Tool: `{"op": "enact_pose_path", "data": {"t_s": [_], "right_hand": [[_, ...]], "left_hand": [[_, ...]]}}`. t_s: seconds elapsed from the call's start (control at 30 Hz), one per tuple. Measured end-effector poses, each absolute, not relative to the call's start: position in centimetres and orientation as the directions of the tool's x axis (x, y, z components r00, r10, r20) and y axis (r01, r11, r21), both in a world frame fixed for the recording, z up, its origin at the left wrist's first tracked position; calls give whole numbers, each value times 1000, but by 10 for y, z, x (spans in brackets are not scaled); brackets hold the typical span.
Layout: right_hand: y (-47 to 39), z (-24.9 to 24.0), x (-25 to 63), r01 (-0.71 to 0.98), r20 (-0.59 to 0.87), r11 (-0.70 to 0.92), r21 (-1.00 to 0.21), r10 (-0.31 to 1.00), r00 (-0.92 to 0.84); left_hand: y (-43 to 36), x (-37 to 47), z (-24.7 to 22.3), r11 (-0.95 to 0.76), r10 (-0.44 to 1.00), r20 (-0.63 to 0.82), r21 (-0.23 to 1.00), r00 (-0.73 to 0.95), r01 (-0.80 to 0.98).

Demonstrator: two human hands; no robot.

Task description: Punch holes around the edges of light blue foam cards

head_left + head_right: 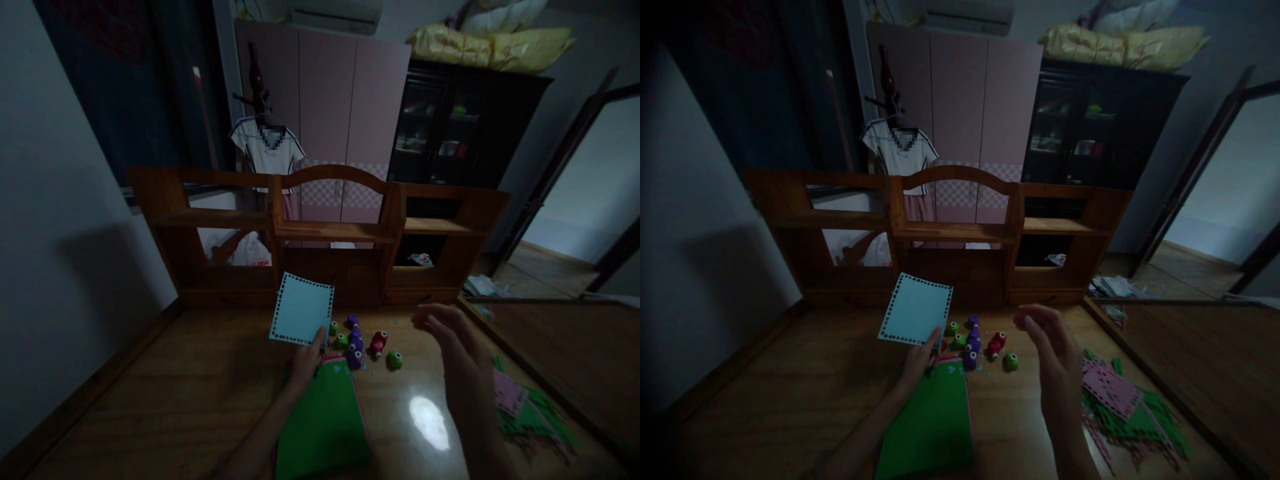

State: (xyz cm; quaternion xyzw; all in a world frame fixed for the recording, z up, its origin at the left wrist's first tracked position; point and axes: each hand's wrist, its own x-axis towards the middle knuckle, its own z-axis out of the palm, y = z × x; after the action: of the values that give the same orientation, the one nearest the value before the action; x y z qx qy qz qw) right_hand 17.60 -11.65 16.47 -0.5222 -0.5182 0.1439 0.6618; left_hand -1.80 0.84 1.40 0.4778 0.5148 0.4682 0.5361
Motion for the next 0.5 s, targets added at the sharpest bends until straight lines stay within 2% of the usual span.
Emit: {"op": "enact_pose_path", "data": {"t_s": [0.07,0.13,0.2,0.27,0.33,0.5], "right_hand": [[-87,157,184,563,625,357,-745,668,404],[-58,140,188,728,719,341,-594,631,291],[-34,116,188,823,763,362,-438,633,128],[-17,87,184,861,742,385,-331,670,-15],[-9,60,177,868,699,408,-283,707,-105],[-11,32,164,829,579,454,-325,789,-205]], "left_hand": [[8,-18,15,100,995,-100,995,23,-17],[8,-18,16,97,995,-96,995,26,-24],[9,-18,15,92,995,-91,995,26,-31],[10,-18,13,95,995,-95,995,23,-26],[11,-18,12,97,995,-96,995,27,-19],[14,-18,9,79,996,-77,996,42,-37]]}}
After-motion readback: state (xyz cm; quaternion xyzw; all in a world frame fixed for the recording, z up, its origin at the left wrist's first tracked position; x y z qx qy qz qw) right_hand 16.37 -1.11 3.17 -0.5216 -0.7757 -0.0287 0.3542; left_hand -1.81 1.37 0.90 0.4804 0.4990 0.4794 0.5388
